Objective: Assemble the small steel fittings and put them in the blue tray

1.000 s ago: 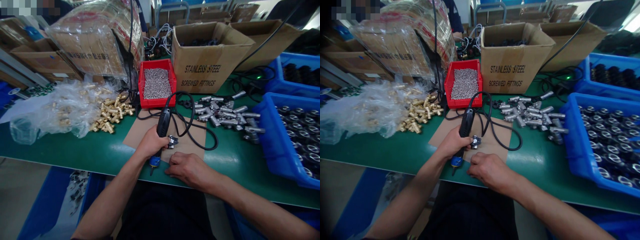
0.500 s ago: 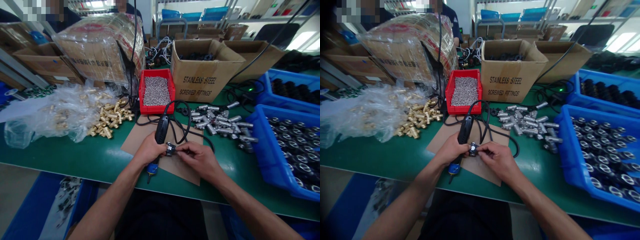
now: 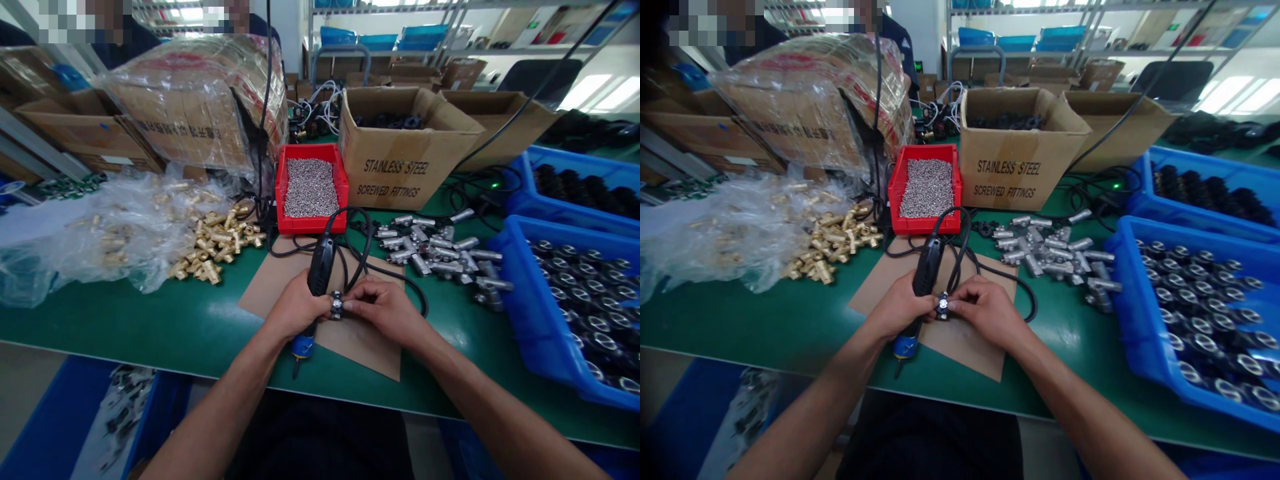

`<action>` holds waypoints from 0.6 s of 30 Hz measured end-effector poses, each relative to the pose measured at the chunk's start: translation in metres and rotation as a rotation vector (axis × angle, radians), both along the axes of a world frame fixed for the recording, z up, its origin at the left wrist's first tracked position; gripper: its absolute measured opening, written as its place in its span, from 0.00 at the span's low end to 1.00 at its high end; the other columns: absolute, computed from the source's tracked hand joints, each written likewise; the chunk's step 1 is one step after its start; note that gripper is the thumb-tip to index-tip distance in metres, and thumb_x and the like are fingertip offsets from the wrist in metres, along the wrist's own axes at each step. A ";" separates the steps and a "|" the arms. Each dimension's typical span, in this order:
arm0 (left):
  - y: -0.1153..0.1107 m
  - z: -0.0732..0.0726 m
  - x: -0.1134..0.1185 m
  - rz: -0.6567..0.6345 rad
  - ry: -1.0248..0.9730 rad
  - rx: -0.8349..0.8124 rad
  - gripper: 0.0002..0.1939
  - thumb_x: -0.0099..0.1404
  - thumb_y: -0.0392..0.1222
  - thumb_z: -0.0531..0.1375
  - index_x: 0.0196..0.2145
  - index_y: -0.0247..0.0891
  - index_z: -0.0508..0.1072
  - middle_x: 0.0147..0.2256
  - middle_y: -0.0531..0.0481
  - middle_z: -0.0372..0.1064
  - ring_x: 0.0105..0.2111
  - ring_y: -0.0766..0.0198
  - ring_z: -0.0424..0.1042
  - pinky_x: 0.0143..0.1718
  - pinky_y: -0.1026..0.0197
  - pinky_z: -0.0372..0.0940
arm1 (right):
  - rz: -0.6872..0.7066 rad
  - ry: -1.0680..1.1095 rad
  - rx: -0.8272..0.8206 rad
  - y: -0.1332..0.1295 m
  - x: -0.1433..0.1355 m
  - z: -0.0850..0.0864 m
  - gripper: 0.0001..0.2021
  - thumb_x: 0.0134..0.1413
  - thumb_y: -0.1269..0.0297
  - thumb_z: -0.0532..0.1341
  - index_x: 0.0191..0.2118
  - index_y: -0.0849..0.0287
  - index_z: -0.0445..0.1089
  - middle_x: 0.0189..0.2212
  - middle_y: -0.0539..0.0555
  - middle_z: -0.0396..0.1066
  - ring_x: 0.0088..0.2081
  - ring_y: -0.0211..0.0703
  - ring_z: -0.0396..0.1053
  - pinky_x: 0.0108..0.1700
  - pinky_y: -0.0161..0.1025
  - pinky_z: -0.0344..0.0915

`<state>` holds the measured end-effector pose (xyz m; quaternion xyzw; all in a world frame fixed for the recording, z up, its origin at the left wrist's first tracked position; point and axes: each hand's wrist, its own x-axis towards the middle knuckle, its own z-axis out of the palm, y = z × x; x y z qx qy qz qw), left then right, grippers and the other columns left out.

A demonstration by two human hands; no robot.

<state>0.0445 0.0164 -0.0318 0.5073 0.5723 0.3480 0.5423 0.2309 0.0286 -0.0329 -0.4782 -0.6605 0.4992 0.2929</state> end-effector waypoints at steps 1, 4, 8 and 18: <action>0.000 0.001 0.000 -0.005 0.004 0.005 0.12 0.51 0.36 0.62 0.34 0.37 0.65 0.23 0.56 0.67 0.20 0.66 0.69 0.19 0.67 0.64 | -0.009 0.004 -0.086 0.001 -0.002 0.001 0.06 0.48 0.62 0.67 0.28 0.59 0.75 0.25 0.52 0.73 0.28 0.38 0.70 0.30 0.35 0.65; 0.000 0.001 0.000 -0.019 0.009 0.016 0.11 0.52 0.36 0.61 0.34 0.37 0.65 0.23 0.56 0.66 0.20 0.65 0.69 0.19 0.67 0.64 | -0.077 0.059 -0.387 0.001 -0.008 0.003 0.07 0.49 0.62 0.65 0.30 0.60 0.70 0.16 0.47 0.67 0.16 0.32 0.60 0.17 0.30 0.54; 0.000 -0.001 -0.001 -0.029 0.014 0.025 0.11 0.52 0.36 0.61 0.34 0.37 0.65 0.23 0.56 0.67 0.20 0.66 0.68 0.19 0.67 0.63 | -0.125 0.186 -0.514 0.000 -0.011 0.000 0.08 0.48 0.63 0.65 0.31 0.61 0.67 0.16 0.47 0.69 0.14 0.30 0.60 0.15 0.27 0.55; -0.001 0.001 0.001 -0.001 0.025 0.004 0.11 0.52 0.37 0.62 0.35 0.36 0.67 0.24 0.54 0.67 0.21 0.66 0.68 0.20 0.67 0.64 | -0.070 0.331 -0.491 -0.007 -0.014 -0.005 0.13 0.48 0.64 0.63 0.40 0.60 0.65 0.21 0.48 0.71 0.20 0.35 0.67 0.17 0.28 0.61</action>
